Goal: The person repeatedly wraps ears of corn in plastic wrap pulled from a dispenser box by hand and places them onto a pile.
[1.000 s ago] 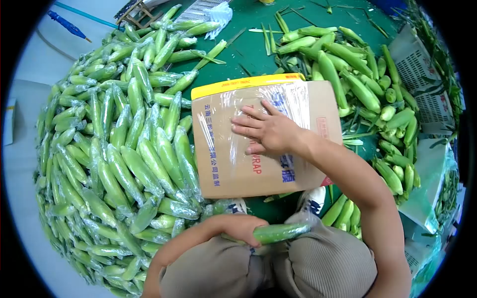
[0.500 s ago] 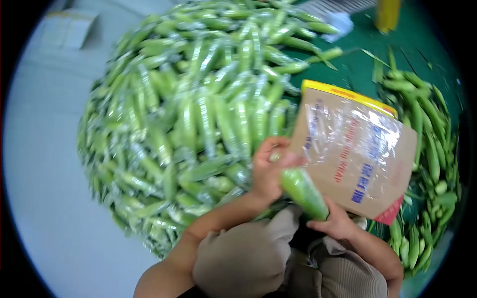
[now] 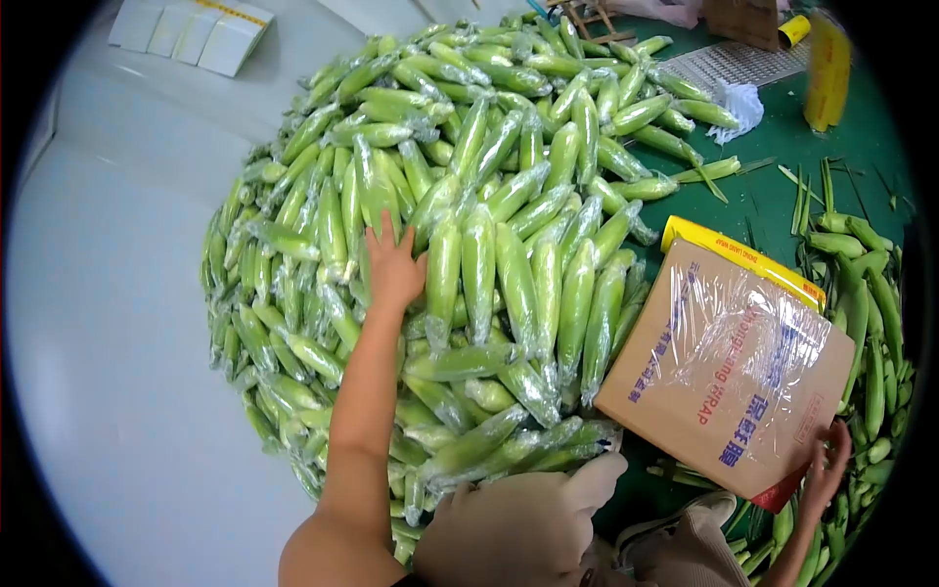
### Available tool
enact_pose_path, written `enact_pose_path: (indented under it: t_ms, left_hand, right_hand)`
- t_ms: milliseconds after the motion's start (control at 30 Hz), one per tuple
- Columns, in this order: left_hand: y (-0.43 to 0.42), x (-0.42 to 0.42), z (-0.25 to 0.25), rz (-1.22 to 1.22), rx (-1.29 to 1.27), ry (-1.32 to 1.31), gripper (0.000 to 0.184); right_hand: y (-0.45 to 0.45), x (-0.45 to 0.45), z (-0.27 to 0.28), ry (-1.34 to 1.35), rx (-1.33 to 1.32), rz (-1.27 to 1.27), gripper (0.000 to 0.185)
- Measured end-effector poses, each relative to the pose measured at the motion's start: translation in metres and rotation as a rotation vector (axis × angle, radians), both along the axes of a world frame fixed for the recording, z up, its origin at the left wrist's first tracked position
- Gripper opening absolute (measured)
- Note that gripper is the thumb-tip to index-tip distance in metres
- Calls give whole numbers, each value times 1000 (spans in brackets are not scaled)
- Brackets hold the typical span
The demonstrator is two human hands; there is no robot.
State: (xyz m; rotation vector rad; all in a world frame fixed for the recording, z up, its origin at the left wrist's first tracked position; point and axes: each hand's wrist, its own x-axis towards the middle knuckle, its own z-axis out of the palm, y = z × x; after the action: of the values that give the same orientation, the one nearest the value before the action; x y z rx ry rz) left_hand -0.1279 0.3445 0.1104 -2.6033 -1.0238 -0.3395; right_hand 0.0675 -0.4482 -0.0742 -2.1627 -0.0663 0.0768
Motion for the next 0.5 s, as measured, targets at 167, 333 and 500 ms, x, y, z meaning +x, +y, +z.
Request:
enact_pose_path:
  t_ms: [167,333,500]
  left_hand:
    - [-29,24,5,144,8,66,35]
    - [-177,74,-19,-558,-218,-517,22]
    - [-328,109,-102,-1163,-955,-166,36]
  right_hand:
    - [-199,-1,-124,3,-906,-185,56]
    - [-170,-67,-114,316,-1022,-73,53]
    - [-276,-101,-158,242,-1171,-238,61]
